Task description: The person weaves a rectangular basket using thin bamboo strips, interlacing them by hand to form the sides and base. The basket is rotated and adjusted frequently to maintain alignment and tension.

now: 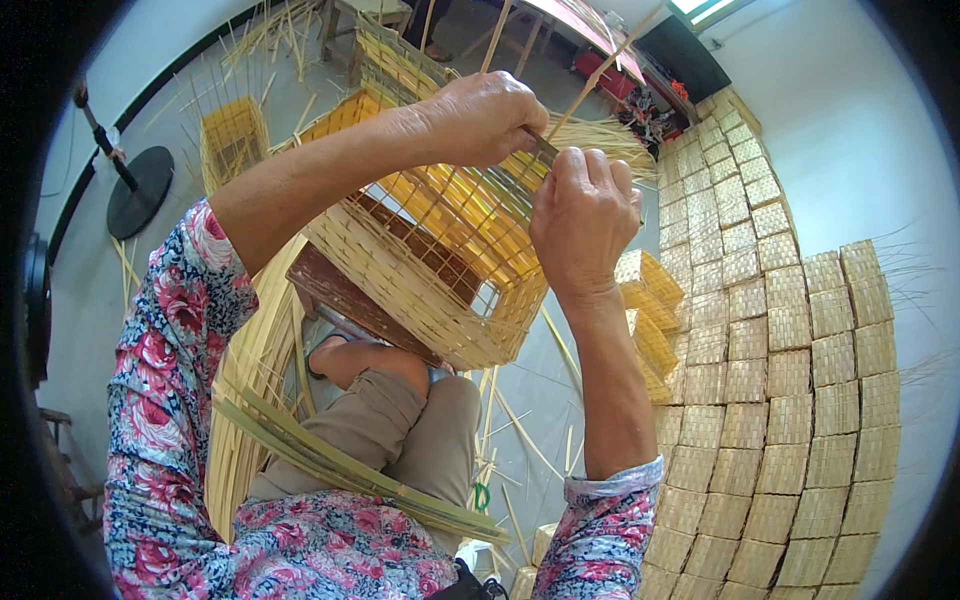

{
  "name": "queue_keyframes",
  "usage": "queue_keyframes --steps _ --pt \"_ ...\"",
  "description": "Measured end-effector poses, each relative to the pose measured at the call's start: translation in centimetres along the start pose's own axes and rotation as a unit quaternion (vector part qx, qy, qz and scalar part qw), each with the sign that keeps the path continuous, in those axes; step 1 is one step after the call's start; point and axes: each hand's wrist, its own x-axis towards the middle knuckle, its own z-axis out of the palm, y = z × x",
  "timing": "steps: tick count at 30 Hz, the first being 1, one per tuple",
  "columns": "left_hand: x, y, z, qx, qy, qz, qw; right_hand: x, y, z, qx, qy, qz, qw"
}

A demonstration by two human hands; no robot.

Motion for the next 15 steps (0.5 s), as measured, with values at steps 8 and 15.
queue_keyframes --steps 8,15 --pt "-0.5 0.6 -0.1 0.004 0.001 0.02 1.0 -0.5 -0.1 0.7 -0.072 0.01 -0.034 0.997" --pt "-0.8 0.2 0.3 -0.005 0.02 0.004 1.0 -0.6 0.0 1.3 0.05 0.065 -0.061 0.995"
